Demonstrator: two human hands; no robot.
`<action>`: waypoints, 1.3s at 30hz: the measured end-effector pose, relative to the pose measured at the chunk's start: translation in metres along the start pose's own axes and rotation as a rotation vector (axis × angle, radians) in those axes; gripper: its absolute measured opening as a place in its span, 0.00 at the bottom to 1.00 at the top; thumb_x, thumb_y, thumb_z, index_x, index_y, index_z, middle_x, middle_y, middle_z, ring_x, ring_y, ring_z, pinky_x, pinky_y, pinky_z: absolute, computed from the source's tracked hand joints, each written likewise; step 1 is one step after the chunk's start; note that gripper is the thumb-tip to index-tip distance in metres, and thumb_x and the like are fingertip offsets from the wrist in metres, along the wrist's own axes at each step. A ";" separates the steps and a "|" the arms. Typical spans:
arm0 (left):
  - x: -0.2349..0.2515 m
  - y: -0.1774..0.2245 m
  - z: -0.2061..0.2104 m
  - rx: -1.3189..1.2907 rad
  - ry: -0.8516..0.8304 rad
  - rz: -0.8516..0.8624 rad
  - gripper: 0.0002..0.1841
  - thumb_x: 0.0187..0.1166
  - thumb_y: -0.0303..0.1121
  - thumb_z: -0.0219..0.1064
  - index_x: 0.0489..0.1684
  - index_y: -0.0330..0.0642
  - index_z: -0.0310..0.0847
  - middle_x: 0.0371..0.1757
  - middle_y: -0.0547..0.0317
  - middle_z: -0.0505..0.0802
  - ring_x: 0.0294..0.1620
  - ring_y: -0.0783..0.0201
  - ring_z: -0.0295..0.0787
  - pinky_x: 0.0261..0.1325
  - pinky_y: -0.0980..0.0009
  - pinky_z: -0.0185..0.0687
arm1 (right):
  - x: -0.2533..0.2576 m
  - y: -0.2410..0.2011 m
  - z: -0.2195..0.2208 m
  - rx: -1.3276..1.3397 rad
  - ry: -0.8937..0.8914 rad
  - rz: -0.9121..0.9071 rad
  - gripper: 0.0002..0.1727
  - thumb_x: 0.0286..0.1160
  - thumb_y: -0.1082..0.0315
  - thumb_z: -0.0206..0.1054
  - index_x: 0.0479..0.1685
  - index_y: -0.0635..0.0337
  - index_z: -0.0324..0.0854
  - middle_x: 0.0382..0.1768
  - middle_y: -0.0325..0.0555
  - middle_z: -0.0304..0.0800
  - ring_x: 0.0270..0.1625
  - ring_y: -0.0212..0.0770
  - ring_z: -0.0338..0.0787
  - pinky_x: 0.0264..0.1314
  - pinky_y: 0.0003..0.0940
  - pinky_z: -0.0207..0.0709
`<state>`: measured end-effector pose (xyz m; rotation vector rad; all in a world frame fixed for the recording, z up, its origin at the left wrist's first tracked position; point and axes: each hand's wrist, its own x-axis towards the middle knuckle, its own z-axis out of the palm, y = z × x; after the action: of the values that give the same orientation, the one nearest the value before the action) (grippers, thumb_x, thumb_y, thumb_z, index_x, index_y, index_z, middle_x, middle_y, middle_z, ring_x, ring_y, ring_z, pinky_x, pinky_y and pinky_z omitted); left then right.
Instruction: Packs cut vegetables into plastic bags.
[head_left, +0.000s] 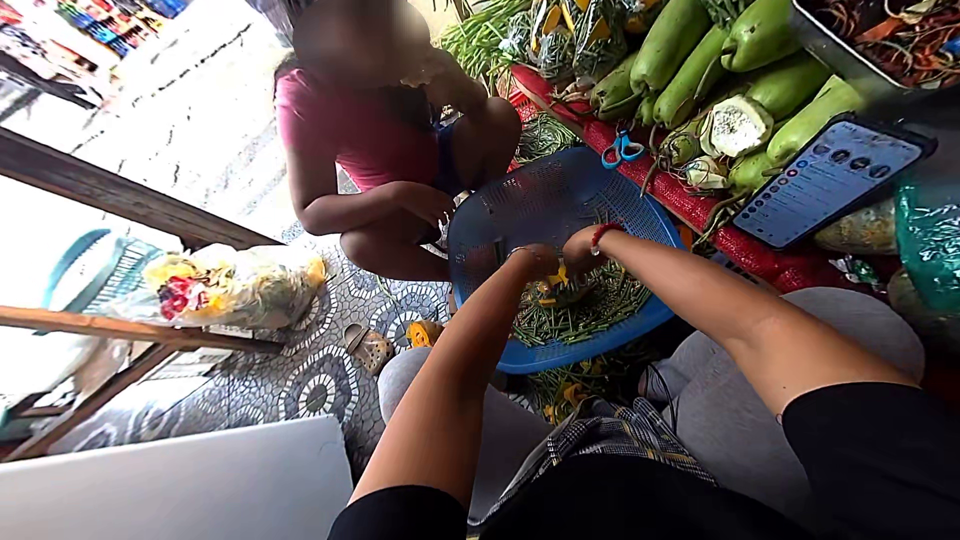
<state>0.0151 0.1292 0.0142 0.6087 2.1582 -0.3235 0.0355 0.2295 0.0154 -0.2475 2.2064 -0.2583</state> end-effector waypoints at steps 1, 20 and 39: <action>0.001 -0.007 0.002 -0.086 0.019 0.007 0.20 0.91 0.41 0.59 0.46 0.28 0.86 0.43 0.38 0.89 0.43 0.46 0.86 0.50 0.43 0.79 | 0.006 0.007 0.002 0.116 -0.012 0.013 0.16 0.85 0.62 0.65 0.46 0.71 0.86 0.47 0.58 0.89 0.51 0.50 0.87 0.57 0.52 0.77; -0.088 -0.031 -0.036 -1.412 0.706 0.644 0.13 0.93 0.34 0.46 0.38 0.51 0.76 0.17 0.77 0.73 0.13 0.81 0.62 0.18 0.84 0.61 | -0.084 0.012 -0.043 1.061 0.822 -0.607 0.15 0.92 0.68 0.52 0.40 0.65 0.80 0.31 0.38 0.79 0.29 0.26 0.74 0.34 0.24 0.70; -0.165 -0.083 -0.032 -0.302 0.853 0.459 0.08 0.82 0.22 0.64 0.52 0.34 0.86 0.38 0.47 0.92 0.39 0.54 0.90 0.47 0.51 0.86 | -0.082 0.017 -0.046 0.455 0.906 -0.829 0.10 0.81 0.72 0.62 0.43 0.70 0.87 0.39 0.52 0.89 0.42 0.41 0.87 0.48 0.41 0.81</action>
<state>0.0363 0.0215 0.1659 1.1760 2.6670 0.6102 0.0462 0.2725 0.0997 -0.9217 2.6797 -1.5558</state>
